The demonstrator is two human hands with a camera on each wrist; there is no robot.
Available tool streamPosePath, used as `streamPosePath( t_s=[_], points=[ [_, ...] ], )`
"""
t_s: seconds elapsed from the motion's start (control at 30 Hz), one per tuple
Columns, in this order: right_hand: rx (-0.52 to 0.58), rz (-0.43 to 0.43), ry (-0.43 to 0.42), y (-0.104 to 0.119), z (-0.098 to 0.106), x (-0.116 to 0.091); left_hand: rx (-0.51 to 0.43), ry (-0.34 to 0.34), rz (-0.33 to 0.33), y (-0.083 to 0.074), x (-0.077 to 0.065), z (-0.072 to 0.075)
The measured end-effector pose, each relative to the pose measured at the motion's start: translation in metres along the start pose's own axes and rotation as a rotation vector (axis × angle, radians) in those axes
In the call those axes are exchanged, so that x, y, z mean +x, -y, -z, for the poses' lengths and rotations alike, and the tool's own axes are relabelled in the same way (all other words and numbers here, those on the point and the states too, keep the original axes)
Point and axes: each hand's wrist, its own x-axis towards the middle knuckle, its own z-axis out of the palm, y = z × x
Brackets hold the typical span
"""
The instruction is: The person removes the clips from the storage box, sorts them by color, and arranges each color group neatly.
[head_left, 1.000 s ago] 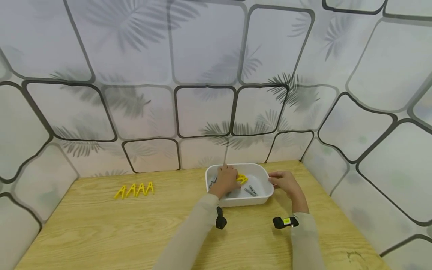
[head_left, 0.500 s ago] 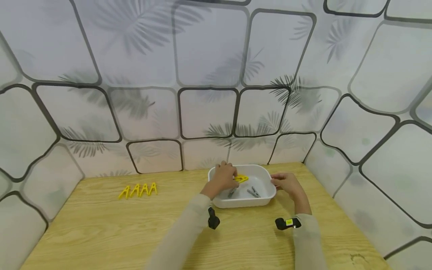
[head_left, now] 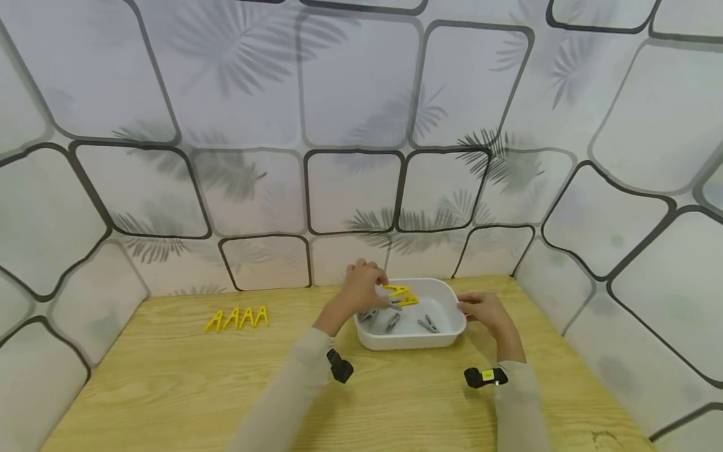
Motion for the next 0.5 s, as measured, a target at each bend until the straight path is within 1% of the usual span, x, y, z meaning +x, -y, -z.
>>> streamPosePath(
  t_s=[0.1,0.23,0.37,0.5],
  points=[
    [0.006,0.005,0.002,0.000,0.000,0.000,-0.014,-0.040,-0.002,0.003,-0.007,0.012],
    [0.014,0.003,0.001,0.001,0.000,0.000,-0.047,-0.128,-0.002,0.009,-0.017,0.026],
    [0.015,-0.004,-0.002,0.002,0.000,-0.001,-0.089,-0.216,0.019,0.017,-0.031,0.037],
    [0.015,-0.004,-0.004,0.001,0.001,-0.001,-0.122,-0.317,0.049,0.031,-0.046,0.045]
  ],
)
